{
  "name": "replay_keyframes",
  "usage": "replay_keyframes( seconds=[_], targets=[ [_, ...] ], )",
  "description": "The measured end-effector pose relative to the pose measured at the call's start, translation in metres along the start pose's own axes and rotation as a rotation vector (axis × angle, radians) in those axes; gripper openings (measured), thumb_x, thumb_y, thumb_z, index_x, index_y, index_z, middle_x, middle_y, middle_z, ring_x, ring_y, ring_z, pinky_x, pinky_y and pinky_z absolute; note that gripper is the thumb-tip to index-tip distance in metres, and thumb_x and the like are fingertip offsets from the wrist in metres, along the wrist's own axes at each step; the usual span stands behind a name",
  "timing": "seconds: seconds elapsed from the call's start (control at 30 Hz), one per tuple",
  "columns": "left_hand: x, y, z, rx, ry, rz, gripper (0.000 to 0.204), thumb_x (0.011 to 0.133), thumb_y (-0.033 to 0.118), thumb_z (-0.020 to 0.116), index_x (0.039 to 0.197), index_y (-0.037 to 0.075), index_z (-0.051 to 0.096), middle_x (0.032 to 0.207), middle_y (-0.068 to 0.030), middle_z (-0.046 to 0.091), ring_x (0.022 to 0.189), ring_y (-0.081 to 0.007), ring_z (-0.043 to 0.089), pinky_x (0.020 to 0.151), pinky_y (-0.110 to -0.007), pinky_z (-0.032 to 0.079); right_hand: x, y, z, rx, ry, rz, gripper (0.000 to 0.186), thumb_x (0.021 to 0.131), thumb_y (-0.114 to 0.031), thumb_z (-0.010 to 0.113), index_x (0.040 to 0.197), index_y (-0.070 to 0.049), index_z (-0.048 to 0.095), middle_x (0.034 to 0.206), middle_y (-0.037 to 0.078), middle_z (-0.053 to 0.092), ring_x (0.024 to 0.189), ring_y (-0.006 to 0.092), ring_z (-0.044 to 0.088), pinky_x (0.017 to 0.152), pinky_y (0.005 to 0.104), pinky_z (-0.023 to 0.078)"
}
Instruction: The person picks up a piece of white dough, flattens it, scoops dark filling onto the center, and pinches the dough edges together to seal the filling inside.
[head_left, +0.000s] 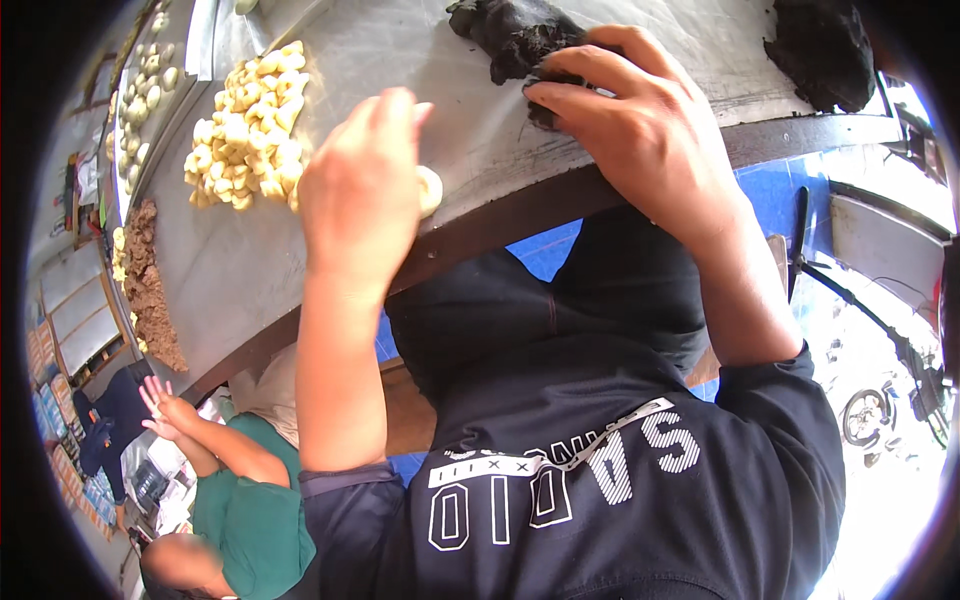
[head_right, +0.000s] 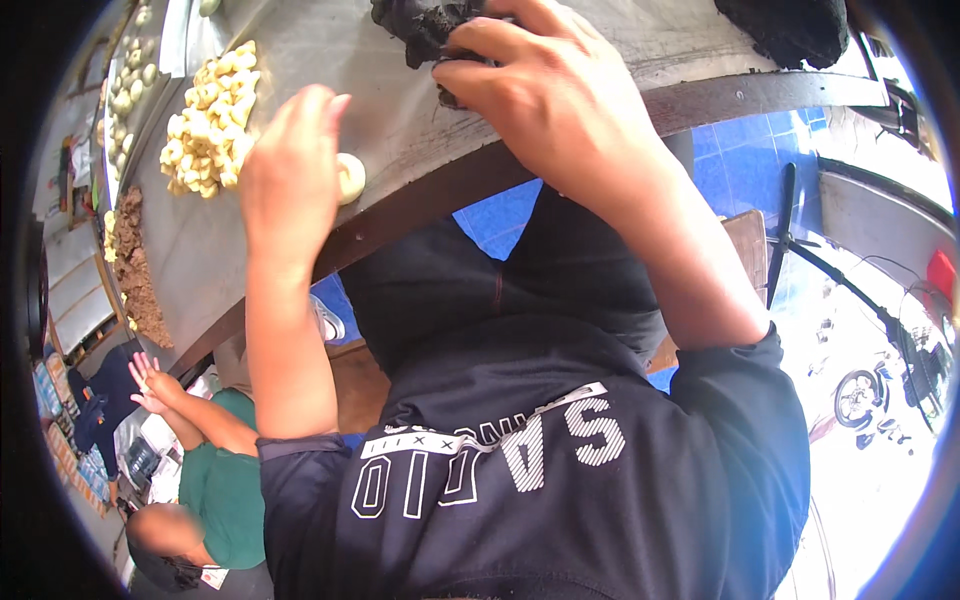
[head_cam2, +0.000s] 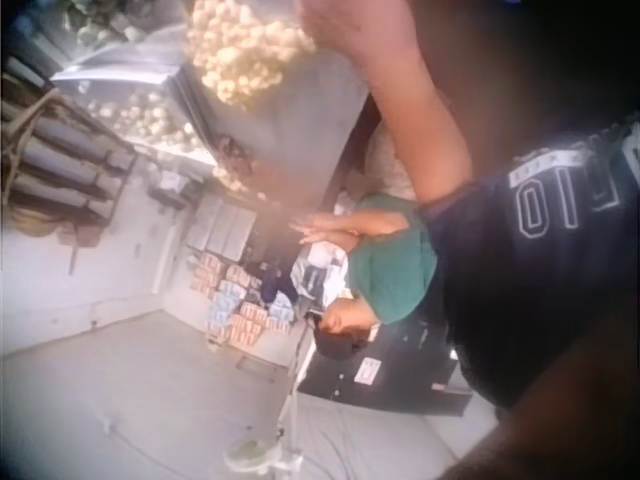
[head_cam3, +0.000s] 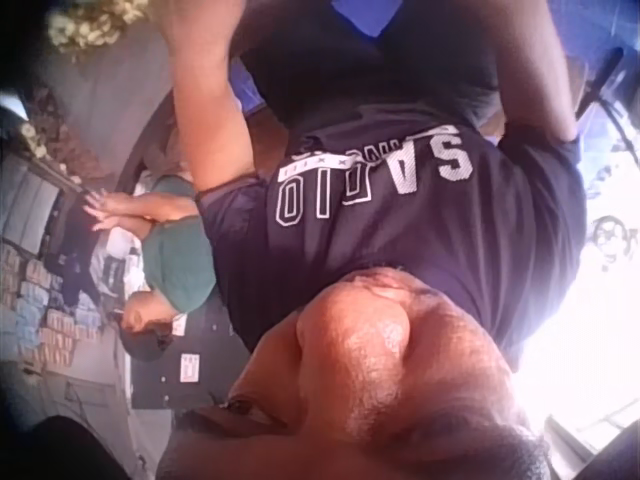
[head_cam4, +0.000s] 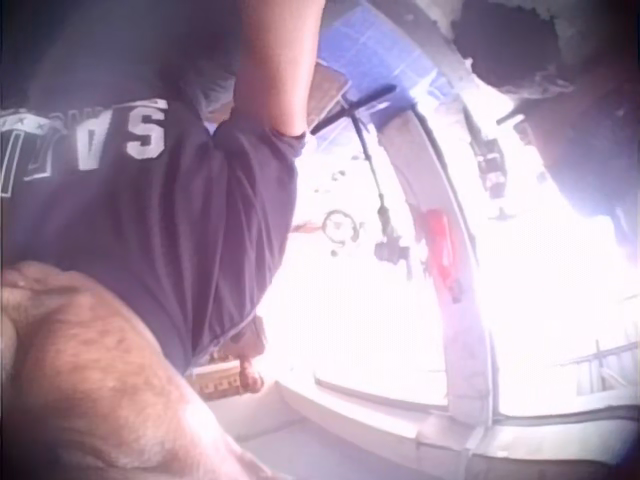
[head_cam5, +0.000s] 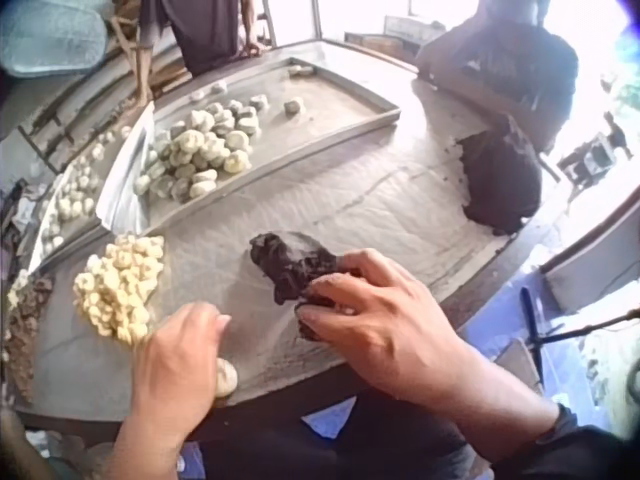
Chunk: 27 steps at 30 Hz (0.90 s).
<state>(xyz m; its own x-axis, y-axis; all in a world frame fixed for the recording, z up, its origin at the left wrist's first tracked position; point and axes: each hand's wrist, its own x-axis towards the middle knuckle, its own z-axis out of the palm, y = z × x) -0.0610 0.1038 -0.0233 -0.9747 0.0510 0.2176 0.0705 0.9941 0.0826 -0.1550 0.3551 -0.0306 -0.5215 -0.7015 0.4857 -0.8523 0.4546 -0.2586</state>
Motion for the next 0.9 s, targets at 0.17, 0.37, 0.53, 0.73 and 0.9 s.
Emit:
replay_keyframes(
  seconds=[0.17, 0.37, 0.53, 0.73, 0.9],
  targets=[
    [-0.047, -0.044, -0.01, -0.695, -0.047, 0.011, 0.028, 0.098, 0.008, 0.087, 0.116, 0.007, 0.065, 0.114, -0.0139, 0.081, 0.095, -0.0225, 0.079, 0.089, -0.034, 0.064, -0.01, 0.002, -0.003, 0.249, -0.006, -0.066, 0.036, 0.079, 0.001, 0.089, 0.114, -0.007, 0.084, 0.124, 0.009, 0.078, 0.119, 0.0352, 0.073, 0.098, 0.0465, 0.063],
    [-0.02, -0.04, -0.026, -1.731, 0.589, -0.373, 0.038, 0.099, 0.004, 0.089, 0.129, 0.003, 0.064, 0.116, -0.0106, 0.078, 0.1, -0.0167, 0.074, 0.091, -0.034, 0.062, -0.001, -0.002, 0.0, 0.081, 0.039, 0.032, 0.039, 0.08, 0.003, 0.082, 0.119, -0.004, 0.081, 0.125, 0.012, 0.075, 0.116, 0.0346, 0.074, 0.097, 0.0432, 0.063],
    [-0.07, -0.071, -0.027, -0.06, 0.157, -0.313, 0.022, 0.101, 0.018, 0.088, 0.115, 0.006, 0.076, 0.106, -0.0066, 0.075, 0.086, -0.0208, 0.067, 0.078, -0.038, 0.056, 0.01, -0.007, 0.009, -0.057, -0.054, -0.005, 0.031, 0.086, 0.0, 0.078, 0.116, -0.004, 0.079, 0.119, 0.011, 0.073, 0.112, 0.0333, 0.072, 0.096, 0.0437, 0.062],
    [-0.076, -0.066, -0.025, -0.039, 0.012, -0.21, 0.032, 0.098, 0.021, 0.09, 0.126, 0.009, 0.082, 0.121, -0.0098, 0.068, 0.111, -0.0298, 0.07, 0.096, -0.044, 0.059, 0.012, -0.002, -0.015, 0.213, -0.16, -0.029, 0.022, 0.089, -0.002, 0.079, 0.111, -0.004, 0.079, 0.115, 0.01, 0.073, 0.109, 0.0333, 0.072, 0.094, 0.044, 0.06],
    [-0.079, -0.09, -0.025, 0.01, 0.147, -0.078, 0.022, 0.096, 0.011, 0.087, 0.116, 0.008, 0.08, 0.13, -0.0091, 0.071, 0.12, -0.0297, 0.069, 0.102, -0.046, 0.057, 0.016, 0.01, -0.001, 0.054, 0.035, -0.03, 0.024, 0.09, -0.002, 0.08, 0.114, -0.004, 0.078, 0.117, 0.01, 0.075, 0.106, 0.0342, 0.073, 0.091, 0.045, 0.061]
  ],
)
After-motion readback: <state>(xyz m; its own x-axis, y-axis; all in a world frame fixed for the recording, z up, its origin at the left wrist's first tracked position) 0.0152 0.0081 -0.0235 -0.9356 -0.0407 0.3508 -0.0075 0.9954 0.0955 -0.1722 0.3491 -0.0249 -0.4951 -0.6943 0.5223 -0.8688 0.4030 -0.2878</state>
